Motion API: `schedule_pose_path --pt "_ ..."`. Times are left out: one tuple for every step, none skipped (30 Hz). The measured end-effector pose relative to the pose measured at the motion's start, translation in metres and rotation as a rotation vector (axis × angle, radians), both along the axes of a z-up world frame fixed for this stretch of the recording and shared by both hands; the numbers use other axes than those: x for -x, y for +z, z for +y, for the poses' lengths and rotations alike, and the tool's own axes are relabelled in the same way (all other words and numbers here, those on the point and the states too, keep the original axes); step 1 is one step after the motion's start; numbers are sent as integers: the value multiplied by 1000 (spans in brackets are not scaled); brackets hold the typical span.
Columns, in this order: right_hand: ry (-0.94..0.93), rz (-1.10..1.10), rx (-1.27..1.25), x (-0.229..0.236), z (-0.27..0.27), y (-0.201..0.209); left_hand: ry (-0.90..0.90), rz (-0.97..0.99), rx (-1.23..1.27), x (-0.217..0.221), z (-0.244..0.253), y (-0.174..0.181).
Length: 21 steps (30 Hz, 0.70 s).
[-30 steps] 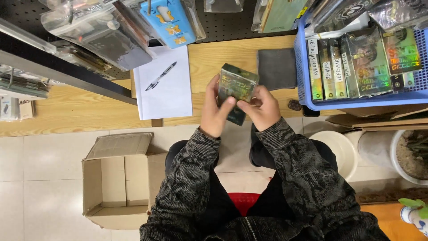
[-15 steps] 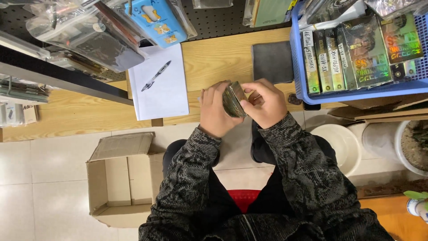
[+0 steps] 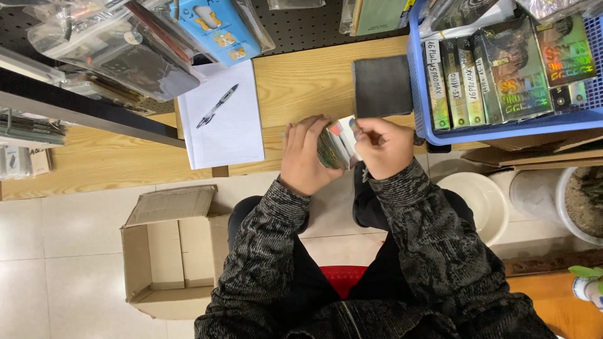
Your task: The person wipes a phone accessory box with a cloth and then removes multiple screen protectors from their protective paper sleeves to inspect them.
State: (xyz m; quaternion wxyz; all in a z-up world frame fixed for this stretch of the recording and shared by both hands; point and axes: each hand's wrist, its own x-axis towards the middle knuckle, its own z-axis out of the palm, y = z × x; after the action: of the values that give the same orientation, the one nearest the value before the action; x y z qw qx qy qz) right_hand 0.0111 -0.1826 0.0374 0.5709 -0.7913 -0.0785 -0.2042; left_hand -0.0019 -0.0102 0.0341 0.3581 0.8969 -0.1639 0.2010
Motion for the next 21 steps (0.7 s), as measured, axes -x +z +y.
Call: schedule_pose_path --pt "1 2 1 2 3 11 1 2 1 0 1 -5" --pt "14 69 -76 4 5 22 -15 14 30 -1 2 -9" --pt "26 134 -151 6 7 33 -31 24 60 -2 2 -14" --pt "28 133 -149 2 6 25 -30 23 62 -2 3 -9" --pt "45 150 -205 -1 5 17 -60 68 165 -2 4 -4" --pt "63 167 -260 -4 5 10 -90 112 269 -1 5 0" --pt "62 165 -260 -4 4 3 -91 110 269 -1 7 2" --pt "75 195 -300 -4 4 -4 -115 143 295 0 9 4" --pt "89 227 -339 -4 4 -10 -137 179 321 1 10 6" --pt "88 227 -338 -5 3 -6 -137 179 322 2 10 10" --pt "82 249 -347 -6 3 -2 -149 204 369 3 10 14" --pt "76 272 -356 -6 3 2 -161 229 417 4 10 18" --pt "77 271 -356 -5 3 2 -161 229 418 4 10 9" --pt "100 272 -406 -5 2 2 -169 203 422 3 11 0" --pt "122 273 -456 -4 1 2 -178 177 427 3 10 -9" --pt "121 273 -455 -4 1 5 -178 177 427 1 11 -8" --pt "122 260 -395 -3 2 8 -224 116 418 0 12 -6" --pt "123 248 -336 -3 3 10 -270 54 409 -1 13 -5" --pt "124 248 -335 -2 4 16 -269 53 409 -2 13 -4" --pt "165 213 -284 -2 5 21 -254 48 396 -2 13 -3" --pt "206 179 -232 -2 6 27 -239 43 382 -2 13 -2"
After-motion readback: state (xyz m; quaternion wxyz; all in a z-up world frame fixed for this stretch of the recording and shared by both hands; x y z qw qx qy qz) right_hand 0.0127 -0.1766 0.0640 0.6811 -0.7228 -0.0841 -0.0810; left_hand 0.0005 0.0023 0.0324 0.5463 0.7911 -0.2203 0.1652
